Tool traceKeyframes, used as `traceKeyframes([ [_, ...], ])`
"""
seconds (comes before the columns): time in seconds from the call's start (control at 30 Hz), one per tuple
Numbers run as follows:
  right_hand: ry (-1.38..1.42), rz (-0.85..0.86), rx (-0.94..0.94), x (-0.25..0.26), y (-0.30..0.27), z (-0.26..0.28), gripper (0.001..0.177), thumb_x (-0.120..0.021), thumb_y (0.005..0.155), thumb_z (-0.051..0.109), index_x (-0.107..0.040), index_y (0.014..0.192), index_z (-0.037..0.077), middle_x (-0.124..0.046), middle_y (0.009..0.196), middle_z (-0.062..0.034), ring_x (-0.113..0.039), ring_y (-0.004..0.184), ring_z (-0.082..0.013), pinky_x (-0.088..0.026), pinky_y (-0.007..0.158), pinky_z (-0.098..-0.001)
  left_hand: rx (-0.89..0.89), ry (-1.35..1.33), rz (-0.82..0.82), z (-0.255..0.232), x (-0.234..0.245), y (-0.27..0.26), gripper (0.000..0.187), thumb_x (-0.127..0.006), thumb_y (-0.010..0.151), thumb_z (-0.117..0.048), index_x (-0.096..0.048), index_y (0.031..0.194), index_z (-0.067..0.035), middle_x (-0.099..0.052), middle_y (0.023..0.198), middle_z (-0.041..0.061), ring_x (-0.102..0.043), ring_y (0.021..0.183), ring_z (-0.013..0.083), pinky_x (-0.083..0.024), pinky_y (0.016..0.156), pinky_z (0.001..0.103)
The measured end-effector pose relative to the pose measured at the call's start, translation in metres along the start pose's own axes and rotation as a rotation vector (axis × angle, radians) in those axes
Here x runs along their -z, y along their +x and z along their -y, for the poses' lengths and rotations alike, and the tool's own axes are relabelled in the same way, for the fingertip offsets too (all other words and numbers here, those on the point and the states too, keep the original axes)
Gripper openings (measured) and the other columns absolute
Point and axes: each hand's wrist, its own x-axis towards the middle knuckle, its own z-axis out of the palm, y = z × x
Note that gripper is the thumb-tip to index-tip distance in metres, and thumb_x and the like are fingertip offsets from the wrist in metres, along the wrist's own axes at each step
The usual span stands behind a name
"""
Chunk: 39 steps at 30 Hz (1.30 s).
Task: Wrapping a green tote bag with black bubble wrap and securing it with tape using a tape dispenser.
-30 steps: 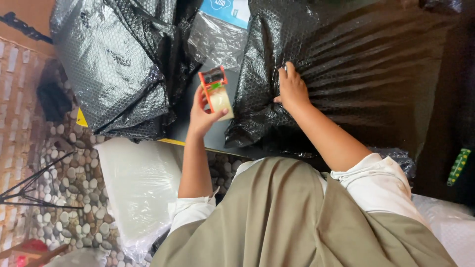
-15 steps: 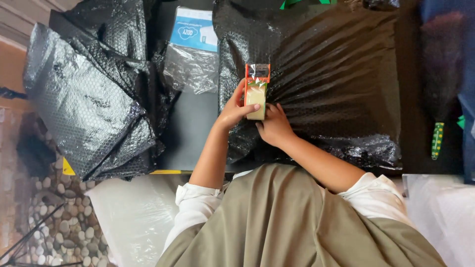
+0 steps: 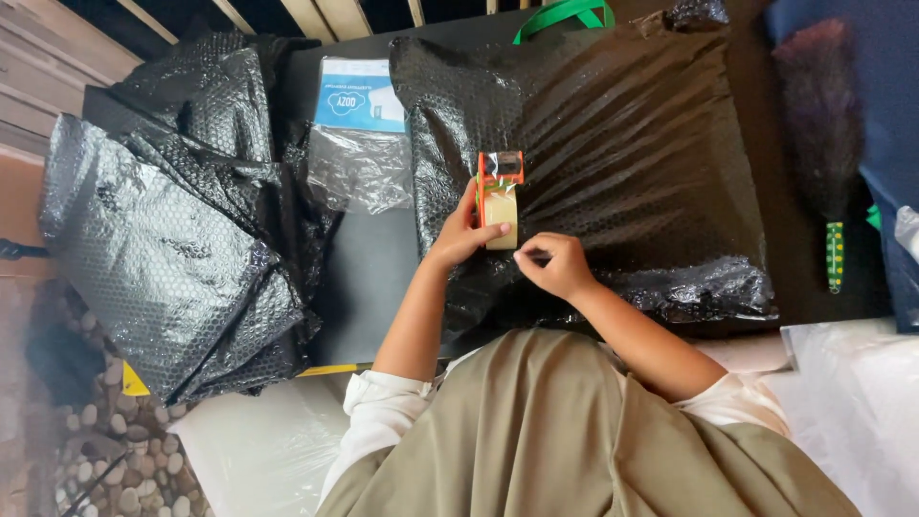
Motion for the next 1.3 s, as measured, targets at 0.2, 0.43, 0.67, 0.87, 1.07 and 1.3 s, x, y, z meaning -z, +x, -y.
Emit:
traceKeyframes([
  [0.2,-0.201,0.004,0.175,0.043,0.092,0.025,0.052,-0.088,0.079,0.013,-0.073,0.128,0.011,-0.065,0.106,-0.0085,-0.066,0.099,-0.0283,-0.060,0.077,-0.0359,-0.050,0.050,-0.001,-0.002,-0.005,-0.007,0.125,-0.099,0.067,-0.022,-0.020,0.164,-0.013,-0.046,0.150,0.033,-0.057,0.128,0.0503,-0.062,0.091,0.048],
  [0.43,-0.275,0.262,0.284,0.049,0.139,0.048,0.021,-0.081,0.087,0.011,-0.080,0.109,0.008,-0.068,0.108,-0.0128,-0.063,0.097,-0.0332,-0.053,0.087,-0.0441,-0.098,-0.012,0.049,-0.022,-0.011,-0.016,0.131,-0.099,0.064,-0.012,-0.014,0.164,-0.008,-0.042,0.151,0.037,-0.052,0.132,0.0498,-0.057,0.101,0.049],
  [0.67,-0.165,0.327,0.207,0.047,0.150,0.038,0.011,-0.085,0.083,0.007,-0.079,0.092,0.010,-0.073,0.103,-0.0054,-0.066,0.096,-0.0282,-0.053,0.087,-0.0401,-0.127,-0.038,0.098,0.013,0.002,0.000,0.136,-0.102,0.059,-0.007,-0.017,0.165,-0.011,-0.042,0.153,0.032,-0.049,0.135,0.0453,-0.053,0.106,0.048],
  [0.87,-0.222,0.415,0.393,0.054,0.143,0.025,0.011,-0.081,0.087,0.009,-0.070,0.087,0.008,-0.071,0.096,-0.0055,-0.064,0.096,-0.0296,-0.052,0.085,-0.0393,-0.183,-0.001,0.112,-0.002,-0.004,-0.007,0.131,-0.103,0.058,-0.010,-0.024,0.161,-0.005,-0.044,0.150,0.030,-0.049,0.136,0.0432,-0.049,0.110,0.049],
  [1.07,-0.409,0.446,0.480,0.065,0.117,0.040,0.012,-0.070,0.094,0.008,-0.061,0.086,0.008,-0.065,0.086,-0.0062,-0.064,0.095,-0.0296,-0.053,0.084,-0.0374,-0.210,0.228,0.057,0.001,-0.005,-0.007,0.125,-0.105,0.056,-0.029,-0.035,0.158,-0.008,-0.049,0.146,0.026,-0.047,0.141,0.0425,-0.041,0.119,0.050],
  [1.3,-0.268,0.566,0.203,0.094,0.112,0.092,0.010,-0.070,0.095,0.008,-0.061,0.091,0.007,-0.064,0.085,-0.0068,-0.067,0.087,-0.0302,-0.054,0.076,-0.0385,-0.176,0.229,0.074,0.013,-0.005,-0.003,0.122,-0.097,0.066,-0.030,-0.025,0.164,-0.018,-0.034,0.152,0.025,-0.045,0.135,0.0511,-0.046,0.112,0.059],
])
